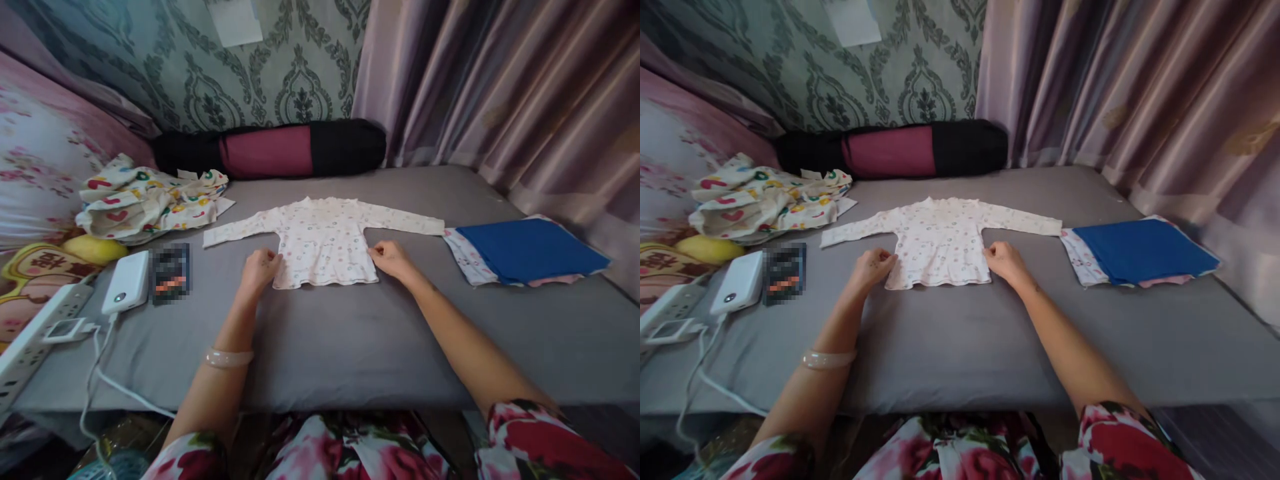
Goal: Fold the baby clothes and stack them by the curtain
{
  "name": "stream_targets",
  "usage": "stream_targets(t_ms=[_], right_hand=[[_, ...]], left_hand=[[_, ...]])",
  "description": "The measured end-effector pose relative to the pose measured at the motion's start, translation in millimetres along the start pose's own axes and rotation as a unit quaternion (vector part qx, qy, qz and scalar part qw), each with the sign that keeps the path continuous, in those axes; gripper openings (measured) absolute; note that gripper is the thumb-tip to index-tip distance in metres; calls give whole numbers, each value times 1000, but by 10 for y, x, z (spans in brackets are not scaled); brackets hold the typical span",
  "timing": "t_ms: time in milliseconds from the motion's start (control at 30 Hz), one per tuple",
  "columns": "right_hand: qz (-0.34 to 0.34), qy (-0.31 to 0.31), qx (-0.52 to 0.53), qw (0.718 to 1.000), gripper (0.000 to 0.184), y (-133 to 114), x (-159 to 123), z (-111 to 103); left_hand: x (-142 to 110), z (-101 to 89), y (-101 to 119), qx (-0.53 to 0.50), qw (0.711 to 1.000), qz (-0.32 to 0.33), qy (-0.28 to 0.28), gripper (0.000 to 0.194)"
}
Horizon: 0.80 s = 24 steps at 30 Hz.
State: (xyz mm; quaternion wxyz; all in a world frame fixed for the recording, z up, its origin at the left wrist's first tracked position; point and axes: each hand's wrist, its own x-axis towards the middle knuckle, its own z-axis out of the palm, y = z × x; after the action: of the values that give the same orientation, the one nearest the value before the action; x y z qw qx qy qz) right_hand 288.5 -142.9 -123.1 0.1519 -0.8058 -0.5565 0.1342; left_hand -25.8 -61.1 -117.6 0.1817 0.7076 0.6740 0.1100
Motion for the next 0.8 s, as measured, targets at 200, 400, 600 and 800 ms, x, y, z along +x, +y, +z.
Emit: stream_targets(t_ms=[200, 400, 600, 800], right_hand=[[8, -12, -45, 999, 27, -100, -389, -4], [-6, -4, -18, 1000, 20, -99, -445, 1], [-1, -3, 35, 999, 17, -39, -421, -44], [3, -30, 25, 999, 13, 6, -417, -127]], left_hand=[[-238, 5, 40, -9, 1000, -14, -25, 28], [-297, 1, 11, -46, 998, -2, -41, 29], [-289, -29, -74, -76, 996, 6, -36, 29], [-268, -95, -145, -62, 998, -14, -28, 24]])
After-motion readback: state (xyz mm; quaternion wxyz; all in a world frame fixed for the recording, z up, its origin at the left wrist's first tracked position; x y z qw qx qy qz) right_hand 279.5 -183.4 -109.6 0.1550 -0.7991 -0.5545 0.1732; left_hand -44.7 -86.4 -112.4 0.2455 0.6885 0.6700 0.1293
